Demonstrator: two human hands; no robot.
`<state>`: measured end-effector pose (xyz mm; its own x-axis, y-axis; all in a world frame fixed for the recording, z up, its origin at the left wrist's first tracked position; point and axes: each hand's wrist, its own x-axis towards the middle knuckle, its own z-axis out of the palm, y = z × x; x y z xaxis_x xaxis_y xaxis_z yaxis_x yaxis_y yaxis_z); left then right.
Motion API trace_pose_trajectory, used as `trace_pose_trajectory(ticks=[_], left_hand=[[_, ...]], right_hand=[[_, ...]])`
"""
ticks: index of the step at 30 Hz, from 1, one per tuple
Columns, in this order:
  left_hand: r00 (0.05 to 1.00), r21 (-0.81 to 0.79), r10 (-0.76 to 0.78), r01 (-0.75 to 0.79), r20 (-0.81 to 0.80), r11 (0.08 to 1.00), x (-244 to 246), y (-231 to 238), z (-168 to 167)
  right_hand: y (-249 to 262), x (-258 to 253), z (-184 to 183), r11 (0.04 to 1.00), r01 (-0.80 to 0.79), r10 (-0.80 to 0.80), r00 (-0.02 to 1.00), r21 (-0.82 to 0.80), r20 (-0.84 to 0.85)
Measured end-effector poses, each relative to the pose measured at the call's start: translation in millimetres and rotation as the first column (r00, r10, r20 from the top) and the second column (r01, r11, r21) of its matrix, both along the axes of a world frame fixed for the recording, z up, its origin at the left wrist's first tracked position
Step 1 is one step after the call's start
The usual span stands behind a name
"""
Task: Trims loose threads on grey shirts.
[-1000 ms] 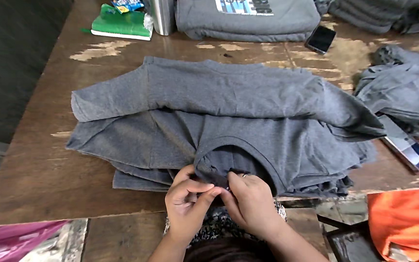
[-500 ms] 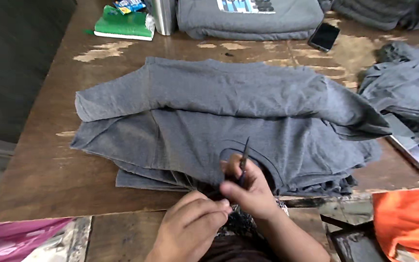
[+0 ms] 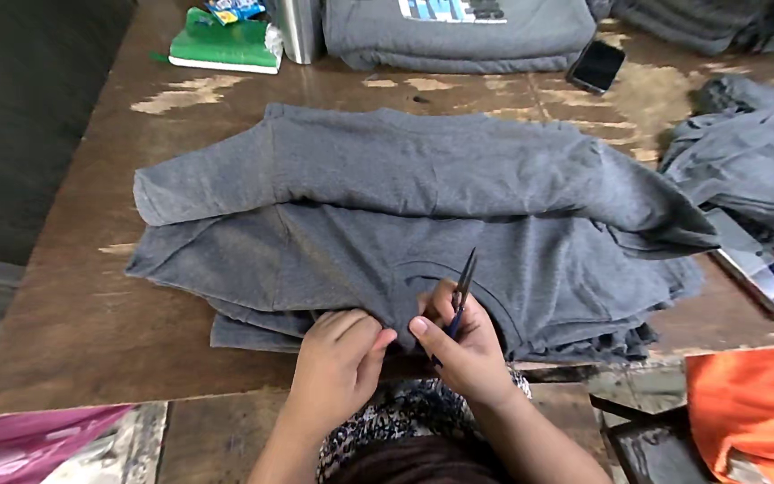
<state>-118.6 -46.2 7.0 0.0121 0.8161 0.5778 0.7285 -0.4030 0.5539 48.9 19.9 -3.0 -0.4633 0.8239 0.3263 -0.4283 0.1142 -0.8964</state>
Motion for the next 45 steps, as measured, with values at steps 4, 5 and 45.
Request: trace_pose_trajectory(ticks=[4,5,45], left_hand=[[0.977,-0.043,-0.112,0.122,0.184,0.992,-1,-17,5],[0.972,-0.046,-0.110,0.122,0.206,0.991,0,-20,8],[0.851,-0.356,0.307,-0.470,-0.426,0.808,-149,233,35]], right_hand=[[1,23,8,0.915,-0.077,-0.082,0.926,0.395,0.370],[-2,28,12,0.884,-0.118,-0.114,0.884,0.453,0.453],[261,175,24,0.778,0.334,-0.505,-0.170,0.531,0.846]])
